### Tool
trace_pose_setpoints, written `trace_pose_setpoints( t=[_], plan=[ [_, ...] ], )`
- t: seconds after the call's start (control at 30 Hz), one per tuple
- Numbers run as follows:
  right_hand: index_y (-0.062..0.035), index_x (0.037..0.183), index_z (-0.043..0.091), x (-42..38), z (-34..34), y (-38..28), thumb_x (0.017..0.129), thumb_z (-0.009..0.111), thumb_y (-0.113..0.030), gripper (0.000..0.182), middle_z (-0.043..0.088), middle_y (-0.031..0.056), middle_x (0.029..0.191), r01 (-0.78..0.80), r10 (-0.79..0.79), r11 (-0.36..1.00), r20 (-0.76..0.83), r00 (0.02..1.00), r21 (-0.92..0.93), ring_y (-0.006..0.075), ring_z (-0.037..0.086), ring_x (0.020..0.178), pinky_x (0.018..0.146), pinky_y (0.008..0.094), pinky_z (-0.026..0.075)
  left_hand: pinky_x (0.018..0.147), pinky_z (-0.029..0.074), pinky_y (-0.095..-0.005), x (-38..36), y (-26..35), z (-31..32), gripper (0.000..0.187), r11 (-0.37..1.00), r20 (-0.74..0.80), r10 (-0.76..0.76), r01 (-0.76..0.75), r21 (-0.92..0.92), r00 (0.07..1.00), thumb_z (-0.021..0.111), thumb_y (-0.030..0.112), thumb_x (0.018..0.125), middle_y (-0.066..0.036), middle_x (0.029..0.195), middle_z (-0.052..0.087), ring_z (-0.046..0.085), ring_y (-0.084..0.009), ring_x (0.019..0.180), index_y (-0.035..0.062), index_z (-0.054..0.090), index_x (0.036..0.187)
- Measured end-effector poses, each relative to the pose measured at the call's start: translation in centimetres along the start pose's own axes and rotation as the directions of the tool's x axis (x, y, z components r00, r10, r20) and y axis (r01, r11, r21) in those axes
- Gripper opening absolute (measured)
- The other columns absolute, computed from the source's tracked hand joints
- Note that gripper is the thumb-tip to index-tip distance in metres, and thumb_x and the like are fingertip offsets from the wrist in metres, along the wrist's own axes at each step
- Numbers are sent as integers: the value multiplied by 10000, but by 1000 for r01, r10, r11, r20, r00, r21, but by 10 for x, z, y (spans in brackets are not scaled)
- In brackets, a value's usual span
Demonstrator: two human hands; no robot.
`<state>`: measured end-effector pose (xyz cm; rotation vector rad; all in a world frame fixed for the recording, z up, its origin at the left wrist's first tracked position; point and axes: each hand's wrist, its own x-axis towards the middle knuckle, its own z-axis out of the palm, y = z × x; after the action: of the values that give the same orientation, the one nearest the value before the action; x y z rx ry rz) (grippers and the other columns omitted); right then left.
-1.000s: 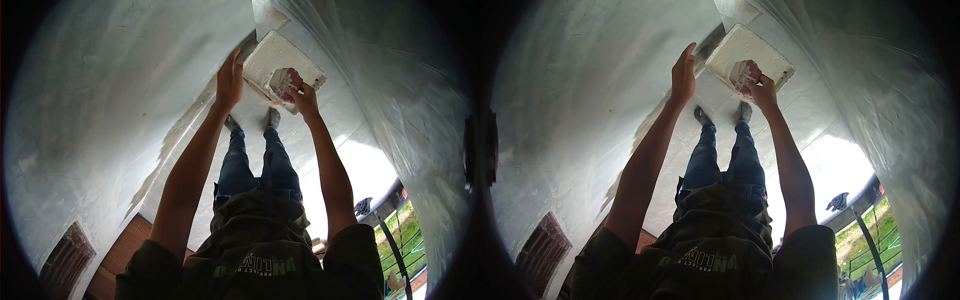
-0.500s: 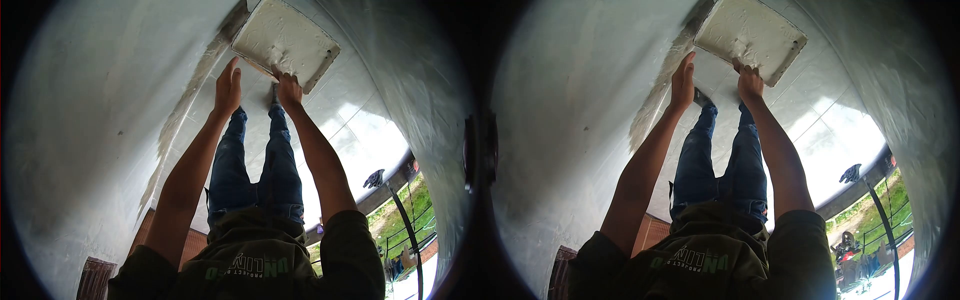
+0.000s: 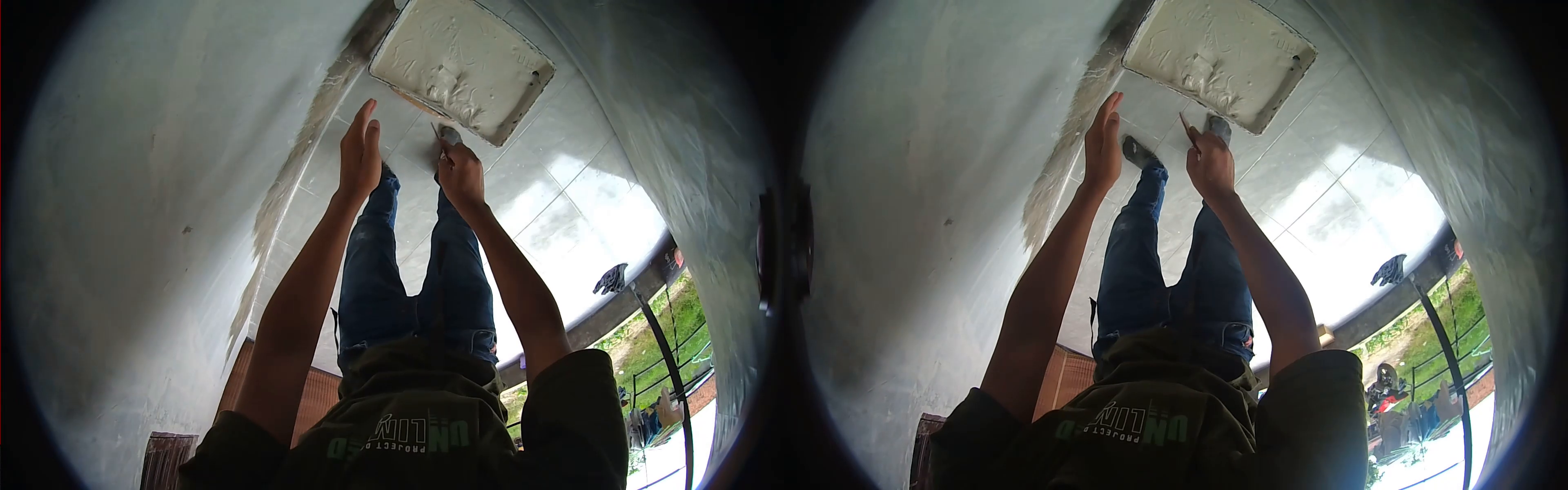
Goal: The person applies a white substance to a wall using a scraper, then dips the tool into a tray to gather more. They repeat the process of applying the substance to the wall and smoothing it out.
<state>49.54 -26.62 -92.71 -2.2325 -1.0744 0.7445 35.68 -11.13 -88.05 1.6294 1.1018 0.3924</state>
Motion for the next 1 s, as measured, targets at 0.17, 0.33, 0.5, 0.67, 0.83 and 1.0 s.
trace_pose_setpoints(
  t=[0.17, 0.33, 0.5, 0.67, 0.83, 1.0],
  plan=[
    [-32, 1165, 564, 38, -5, 43, 903, 676, -100, 294, 638, 87, 968, -308, 658, -146, 324, 679, 940, 210, 648, 863, 801, 386, 573, 1141, 327, -420, 2, 4, 5, 492, 999, 0, 12, -12, -41, 1000, 364, 220, 1021, -275, 1420, 495, 448, -384, 1364, -71, 429, 1412],
    [-38, 1221, 535, 13, 65, 69, 902, 692, -104, 361, 634, 100, 1075, -226, 716, -347, 413, 563, 910, 242, 654, 905, 775, 384, 563, 1139, 328, -420, 0, 1, 11, 497, 1000, 48, 20, -19, -21, 999, 363, 235, 1025, -275, 1425, 490, 447, -377, 1367, -70, 425, 1413],
    [-17, 1185, 587, -62, 72, 23, 899, 679, -100, 312, 679, 105, 1046, -382, 816, -230, 391, 425, 895, 217, 700, 916, 754, 371, 569, 1137, 331, -422, -3, -1, 14, 505, 1000, 80, -5, 6, -14, 997, 363, 249, 1025, -267, 1440, 479, 443, -374, 1371, -50, 410, 1429],
    [43, 970, 639, -49, -10, 24, 839, 623, 8, 137, 669, 203, 913, -445, 471, 877, -136, 872, 181, 368, 672, 852, 758, 433, 520, 1137, 331, -427, 1, 0, 16, 508, 998, 76, -40, 43, -39, 996, 373, 258, 1026, -256, 1444, 479, 441, -371, 1374, -35, 401, 1441],
    [9, 927, 650, 27, -57, 61, 853, 569, 18, 110, 643, 198, 919, 67, -78, 987, -75, 994, -146, 400, 629, 882, 792, 479, 511, 1142, 326, -418, 6, -6, 19, 496, 1000, 78, 7, -6, -9, 997, 372, 231, 1023, -248, 1440, 488, 443, -365, 1373, -36, 401, 1440],
    [3, 880, 643, 67, -53, 65, 860, 562, -7, 83, 637, 192, 894, 217, -184, 949, 155, 971, -230, 393, 633, 893, 808, 475, 522, 1147, 318, -416, 3, -6, 17, 488, 999, 75, -36, 36, 3, 997, 371, 214, 1021, -244, 1442, 488, 444, -366, 1373, -40, 402, 1437]
  ],
)
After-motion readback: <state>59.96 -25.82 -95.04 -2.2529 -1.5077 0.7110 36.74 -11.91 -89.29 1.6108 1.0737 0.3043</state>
